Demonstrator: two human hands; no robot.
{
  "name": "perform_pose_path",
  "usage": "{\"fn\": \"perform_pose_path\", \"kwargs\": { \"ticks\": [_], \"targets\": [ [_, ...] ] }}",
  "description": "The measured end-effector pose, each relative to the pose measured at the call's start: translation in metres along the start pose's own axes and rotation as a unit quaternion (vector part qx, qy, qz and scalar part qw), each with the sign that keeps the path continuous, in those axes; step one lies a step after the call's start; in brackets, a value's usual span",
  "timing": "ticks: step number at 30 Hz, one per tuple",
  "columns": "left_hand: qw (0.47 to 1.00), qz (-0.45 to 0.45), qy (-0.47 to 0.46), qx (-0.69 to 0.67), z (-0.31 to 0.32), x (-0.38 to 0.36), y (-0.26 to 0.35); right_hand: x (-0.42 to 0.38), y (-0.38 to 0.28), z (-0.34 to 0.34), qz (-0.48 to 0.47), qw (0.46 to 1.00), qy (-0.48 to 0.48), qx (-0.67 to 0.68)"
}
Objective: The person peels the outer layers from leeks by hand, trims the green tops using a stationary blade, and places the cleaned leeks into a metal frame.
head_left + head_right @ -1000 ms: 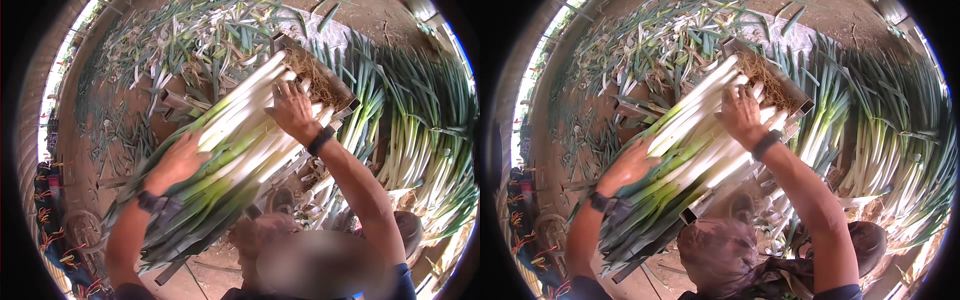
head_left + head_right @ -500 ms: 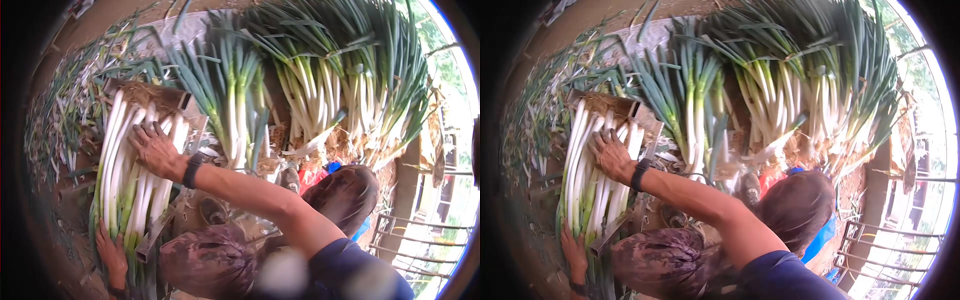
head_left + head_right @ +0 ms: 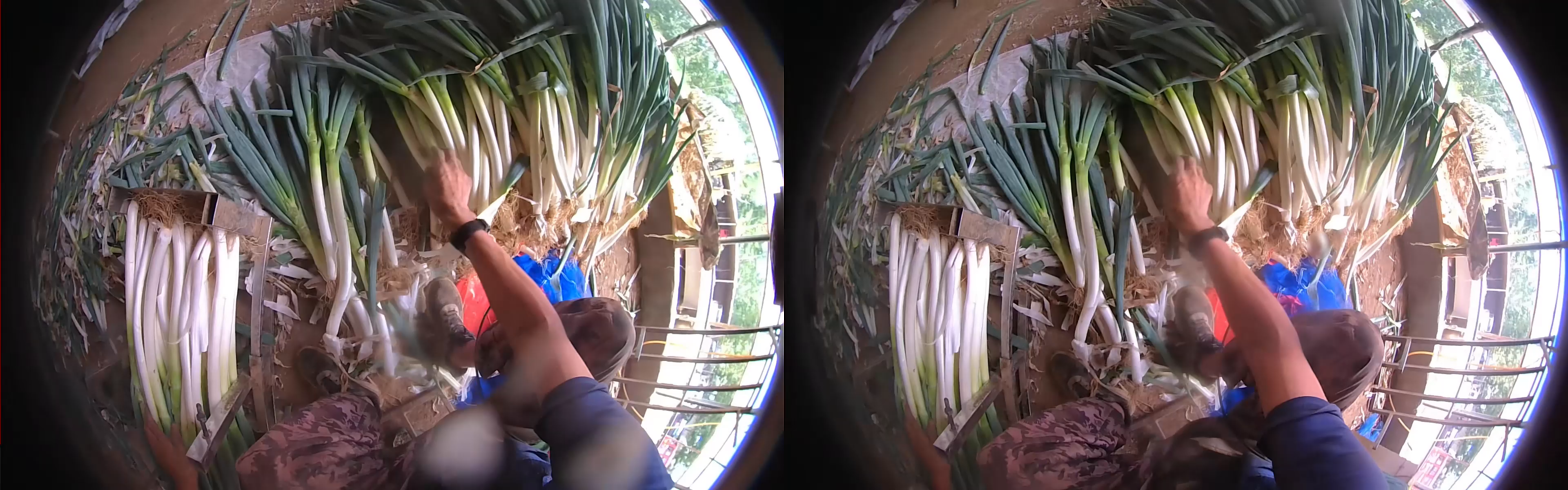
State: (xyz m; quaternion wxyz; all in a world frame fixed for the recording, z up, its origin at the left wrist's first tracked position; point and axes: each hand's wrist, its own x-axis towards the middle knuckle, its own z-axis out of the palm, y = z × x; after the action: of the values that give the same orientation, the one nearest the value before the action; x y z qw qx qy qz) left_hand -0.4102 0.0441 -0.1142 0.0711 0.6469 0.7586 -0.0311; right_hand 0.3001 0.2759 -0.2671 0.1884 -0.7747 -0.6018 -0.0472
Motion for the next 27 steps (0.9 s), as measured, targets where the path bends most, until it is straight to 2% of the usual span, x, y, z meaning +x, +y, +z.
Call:
{"fn": "perform_pose_path", "kwargs": {
  "ticks": [1,3,4,5,6,7,8,9,10,11,12,13,15,16,17,18,19,20,21,23,24,25,26,27],
  "targets": [
    [1.000,0.000,0.001,0.013,0.002,0.000,-0.006,0.005,0.021,-0.001,0.015,0.999,-0.030,-0.025],
    [1.000,0.006,0.007,0.003,0.010,-0.001,-0.029,0.018,0.046,-0.024,0.078,0.950,-0.286,-0.095],
    [1.000,0.011,0.015,-0.007,0.015,-0.001,-0.032,0.011,0.058,-0.031,0.008,0.966,-0.248,-0.066],
    [1.000,0.013,0.013,-0.011,0.018,-0.001,-0.036,0.001,0.063,-0.032,0.009,0.966,-0.248,-0.070],
    [1.000,0.017,0.016,0.000,0.017,-0.001,-0.035,-0.012,0.071,-0.033,-0.120,0.980,-0.145,-0.057],
    [1.000,0.021,0.019,0.012,0.015,-0.001,-0.034,-0.022,0.075,-0.037,-0.245,0.968,-0.039,-0.043],
    [1.000,0.023,0.020,0.010,0.014,-0.001,-0.033,-0.029,0.081,-0.032,-0.293,0.955,-0.003,-0.050],
    [0.999,0.041,0.027,0.000,0.009,-0.001,-0.026,-0.029,0.075,-0.039,-0.294,0.955,-0.001,-0.050],
    [0.998,0.060,0.034,-0.010,0.004,-0.002,-0.019,-0.027,0.065,-0.051,-0.183,0.971,-0.146,-0.053],
    [0.996,0.081,0.042,-0.021,0.003,-0.001,-0.014,-0.024,0.056,-0.063,-0.065,0.955,-0.285,-0.054],
    [0.995,0.085,0.044,-0.022,0.006,0.000,-0.019,-0.021,0.048,-0.065,-0.025,0.958,-0.286,-0.021],
    [0.997,0.070,0.038,-0.023,0.011,0.004,-0.027,-0.029,0.049,-0.059,-0.139,0.966,-0.202,-0.077],
    [0.997,0.059,0.033,-0.023,0.013,0.007,-0.034,-0.024,0.046,-0.054,-0.106,0.956,-0.273,-0.013],
    [0.993,0.039,0.020,-0.113,0.010,0.005,-0.033,-0.020,0.043,-0.060,-0.104,0.957,-0.270,-0.012],
    [0.979,0.017,0.005,-0.204,0.009,0.004,-0.033,-0.015,0.041,-0.068,-0.079,0.970,-0.227,0.029],
    [0.978,0.019,0.008,-0.206,0.009,0.004,-0.030,-0.009,0.041,-0.074,-0.054,0.979,-0.182,0.069],
    [0.988,0.004,0.002,-0.152,0.008,0.005,-0.026,0.004,0.053,-0.078,-0.013,0.980,-0.193,0.041],
    [0.995,-0.012,-0.002,-0.096,0.007,0.006,-0.024,0.008,0.066,-0.086,0.017,0.986,-0.165,0.030],
    [0.995,-0.009,0.000,-0.097,0.008,0.008,-0.025,0.012,0.074,-0.098,0.048,0.989,-0.136,0.019],
    [0.961,-0.077,-0.002,-0.266,0.010,0.016,-0.026,0.008,0.106,-0.103,0.070,0.992,-0.086,-0.053],
    [0.961,-0.071,0.002,-0.266,0.007,0.017,-0.022,0.005,0.122,-0.102,0.093,0.987,-0.113,-0.072],
    [0.992,-0.046,0.007,-0.115,0.000,0.015,-0.010,0.001,0.131,-0.102,0.096,0.987,-0.107,-0.069],
    [0.999,-0.021,0.012,0.042,-0.008,0.012,0.001,-0.005,0.138,-0.101,0.114,0.980,-0.144,-0.073],
    [0.999,-0.020,0.018,0.044,-0.020,0.008,0.017,-0.010,0.142,-0.103,0.130,0.972,-0.182,-0.076]
  ]
}}
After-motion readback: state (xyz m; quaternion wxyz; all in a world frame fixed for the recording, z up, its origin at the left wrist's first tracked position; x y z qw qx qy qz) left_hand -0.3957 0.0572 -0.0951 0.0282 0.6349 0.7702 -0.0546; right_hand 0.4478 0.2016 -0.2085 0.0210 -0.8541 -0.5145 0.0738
